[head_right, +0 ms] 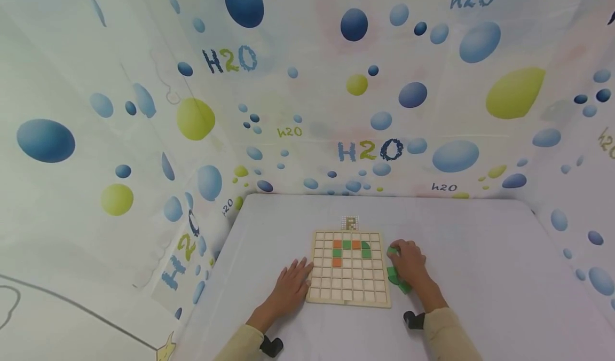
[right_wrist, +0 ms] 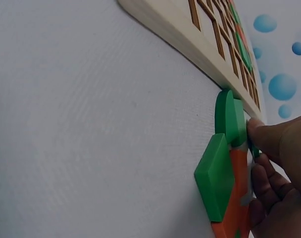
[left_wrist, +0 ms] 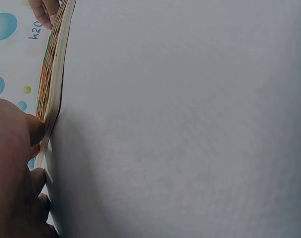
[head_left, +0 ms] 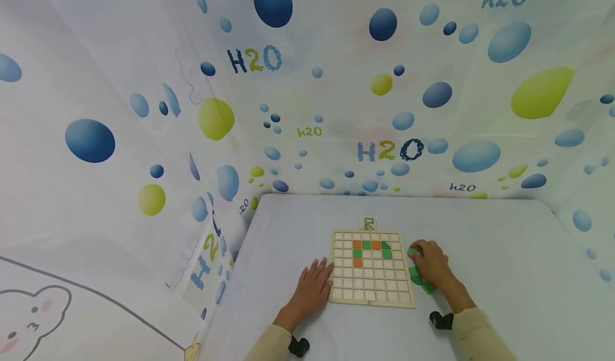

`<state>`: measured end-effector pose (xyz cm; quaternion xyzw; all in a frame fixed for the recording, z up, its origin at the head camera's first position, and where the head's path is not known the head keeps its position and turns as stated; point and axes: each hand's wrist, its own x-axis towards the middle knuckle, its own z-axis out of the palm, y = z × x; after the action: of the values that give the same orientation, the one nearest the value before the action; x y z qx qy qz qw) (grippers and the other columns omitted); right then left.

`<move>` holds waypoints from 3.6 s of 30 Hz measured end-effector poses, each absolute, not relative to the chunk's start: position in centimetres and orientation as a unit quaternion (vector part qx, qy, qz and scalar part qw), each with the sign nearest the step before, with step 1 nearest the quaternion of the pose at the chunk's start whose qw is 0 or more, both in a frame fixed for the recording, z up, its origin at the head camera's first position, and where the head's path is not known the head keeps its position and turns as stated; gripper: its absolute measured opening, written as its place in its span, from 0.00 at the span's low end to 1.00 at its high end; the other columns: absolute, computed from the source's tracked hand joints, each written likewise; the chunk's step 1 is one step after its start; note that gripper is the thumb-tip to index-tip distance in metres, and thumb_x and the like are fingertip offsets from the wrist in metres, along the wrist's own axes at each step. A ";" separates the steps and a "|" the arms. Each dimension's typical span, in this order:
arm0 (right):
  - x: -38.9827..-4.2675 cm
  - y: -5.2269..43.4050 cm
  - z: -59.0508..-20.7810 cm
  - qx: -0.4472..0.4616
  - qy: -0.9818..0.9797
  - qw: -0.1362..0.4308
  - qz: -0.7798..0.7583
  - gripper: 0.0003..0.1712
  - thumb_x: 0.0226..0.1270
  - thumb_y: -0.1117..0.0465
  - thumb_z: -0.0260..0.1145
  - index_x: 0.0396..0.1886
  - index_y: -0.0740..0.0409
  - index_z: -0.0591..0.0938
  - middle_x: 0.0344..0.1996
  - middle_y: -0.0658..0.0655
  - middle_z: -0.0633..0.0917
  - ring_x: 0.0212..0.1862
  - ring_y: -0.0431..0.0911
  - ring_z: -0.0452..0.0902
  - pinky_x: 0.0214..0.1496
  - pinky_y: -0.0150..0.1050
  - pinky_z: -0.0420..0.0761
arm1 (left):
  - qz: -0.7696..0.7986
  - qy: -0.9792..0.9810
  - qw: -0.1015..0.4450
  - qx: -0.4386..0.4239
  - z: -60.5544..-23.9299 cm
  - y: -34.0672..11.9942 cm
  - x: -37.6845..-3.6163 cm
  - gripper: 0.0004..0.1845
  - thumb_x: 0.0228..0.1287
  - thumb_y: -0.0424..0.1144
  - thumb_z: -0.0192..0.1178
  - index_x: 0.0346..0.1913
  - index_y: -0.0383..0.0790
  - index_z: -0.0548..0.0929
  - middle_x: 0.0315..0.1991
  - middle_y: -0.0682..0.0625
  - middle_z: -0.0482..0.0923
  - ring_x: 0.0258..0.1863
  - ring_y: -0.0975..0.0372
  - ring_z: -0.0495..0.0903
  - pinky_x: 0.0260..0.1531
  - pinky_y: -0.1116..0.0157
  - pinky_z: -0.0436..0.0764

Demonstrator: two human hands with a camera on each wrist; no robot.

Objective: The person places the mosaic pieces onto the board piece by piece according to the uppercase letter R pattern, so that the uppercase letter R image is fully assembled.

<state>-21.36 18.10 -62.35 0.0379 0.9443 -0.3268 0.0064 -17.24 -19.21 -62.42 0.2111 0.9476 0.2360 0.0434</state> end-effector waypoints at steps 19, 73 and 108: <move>-21.2 13.1 -61.2 -0.024 0.931 0.013 -0.363 0.18 0.76 0.58 0.67 0.58 0.64 0.82 0.54 0.68 0.80 0.56 0.63 0.79 0.56 0.69 0.73 | 0.238 0.948 0.050 0.205 -62.0 -19.3 -17.0 0.26 0.85 0.43 0.47 0.79 0.44 0.69 0.81 0.40 0.63 0.82 0.41 0.58 0.76 0.35 0.56; -16.8 11.7 -61.8 -0.057 0.938 -0.118 -0.320 0.07 0.70 0.65 0.72 0.46 0.57 0.90 0.48 0.62 0.85 0.50 0.63 0.81 0.44 0.63 0.78 | 0.241 0.947 0.050 0.206 -62.2 -19.2 -17.1 0.26 0.85 0.44 0.47 0.80 0.43 0.68 0.82 0.41 0.62 0.82 0.41 0.57 0.77 0.35 0.55; -16.6 22.9 -63.1 0.057 0.935 0.001 -0.350 0.21 0.75 0.64 0.66 0.61 0.71 0.79 0.56 0.75 0.76 0.54 0.64 0.76 0.56 0.64 0.79 | 0.249 0.944 0.043 0.213 -62.9 -19.3 -17.2 0.26 0.85 0.43 0.46 0.80 0.44 0.68 0.82 0.40 0.61 0.82 0.40 0.56 0.76 0.33 0.54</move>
<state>-16.55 22.93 -63.13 0.0574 0.9348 -0.3504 0.0010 -17.16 -19.35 -62.86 0.2129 0.9438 0.2492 0.0434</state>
